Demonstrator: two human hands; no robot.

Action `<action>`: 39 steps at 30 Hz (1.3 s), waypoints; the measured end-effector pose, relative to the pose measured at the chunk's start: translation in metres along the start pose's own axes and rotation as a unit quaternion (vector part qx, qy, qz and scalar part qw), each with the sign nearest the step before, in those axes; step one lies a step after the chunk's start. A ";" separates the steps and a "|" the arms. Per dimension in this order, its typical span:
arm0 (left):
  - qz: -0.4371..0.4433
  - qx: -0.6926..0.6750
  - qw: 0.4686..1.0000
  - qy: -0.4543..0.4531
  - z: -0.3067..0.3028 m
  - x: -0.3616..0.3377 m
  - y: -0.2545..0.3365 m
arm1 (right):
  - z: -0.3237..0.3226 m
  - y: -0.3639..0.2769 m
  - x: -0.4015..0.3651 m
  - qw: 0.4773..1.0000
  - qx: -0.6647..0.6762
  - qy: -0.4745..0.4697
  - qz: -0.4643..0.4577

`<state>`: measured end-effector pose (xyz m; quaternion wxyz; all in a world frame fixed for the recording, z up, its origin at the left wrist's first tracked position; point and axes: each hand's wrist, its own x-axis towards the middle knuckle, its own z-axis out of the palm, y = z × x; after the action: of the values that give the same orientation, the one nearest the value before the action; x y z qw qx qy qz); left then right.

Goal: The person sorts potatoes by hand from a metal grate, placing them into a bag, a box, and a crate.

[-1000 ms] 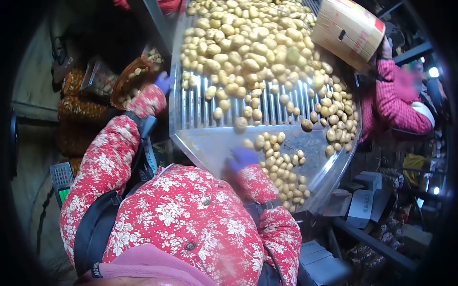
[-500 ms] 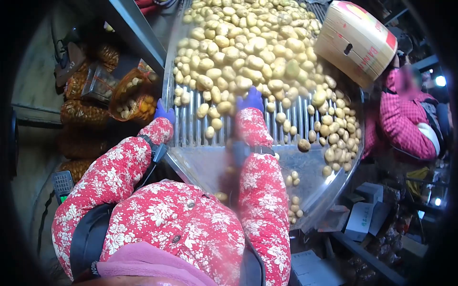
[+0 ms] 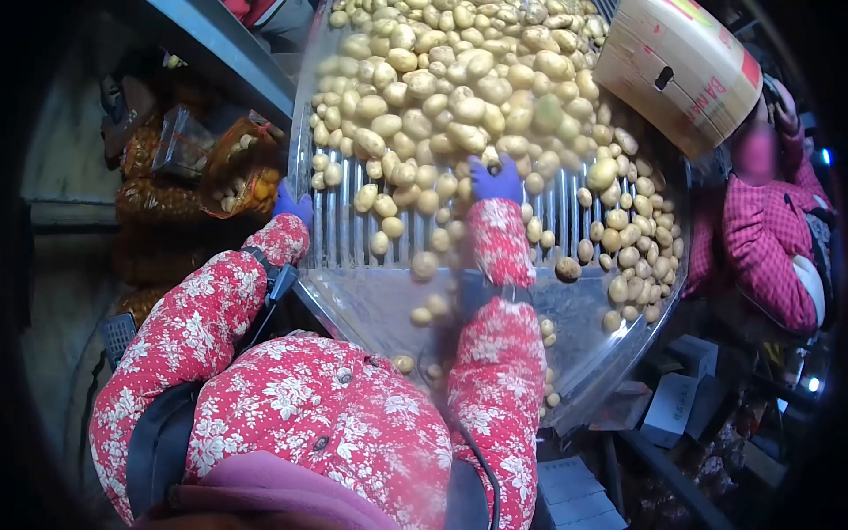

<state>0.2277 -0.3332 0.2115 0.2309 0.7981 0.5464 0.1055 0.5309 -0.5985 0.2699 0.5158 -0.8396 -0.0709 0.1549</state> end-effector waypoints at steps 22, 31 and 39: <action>0.226 -0.031 0.972 0.052 -0.015 -0.041 0.007 | -0.017 -0.005 -0.158 0.817 0.530 -0.221 0.059; -0.233 -0.644 0.420 -0.595 -0.039 -0.109 0.019 | 0.037 -0.039 -0.157 0.981 -0.033 -0.104 -0.159; -0.265 -0.684 0.383 -0.562 -0.044 -0.082 -0.009 | 0.004 0.012 -0.015 0.932 -0.257 -0.119 -0.228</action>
<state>0.1707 -0.3951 0.2530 0.9691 0.0624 0.2187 -0.0954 0.5151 -0.6054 0.2603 0.2917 -0.8800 -0.3589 0.1085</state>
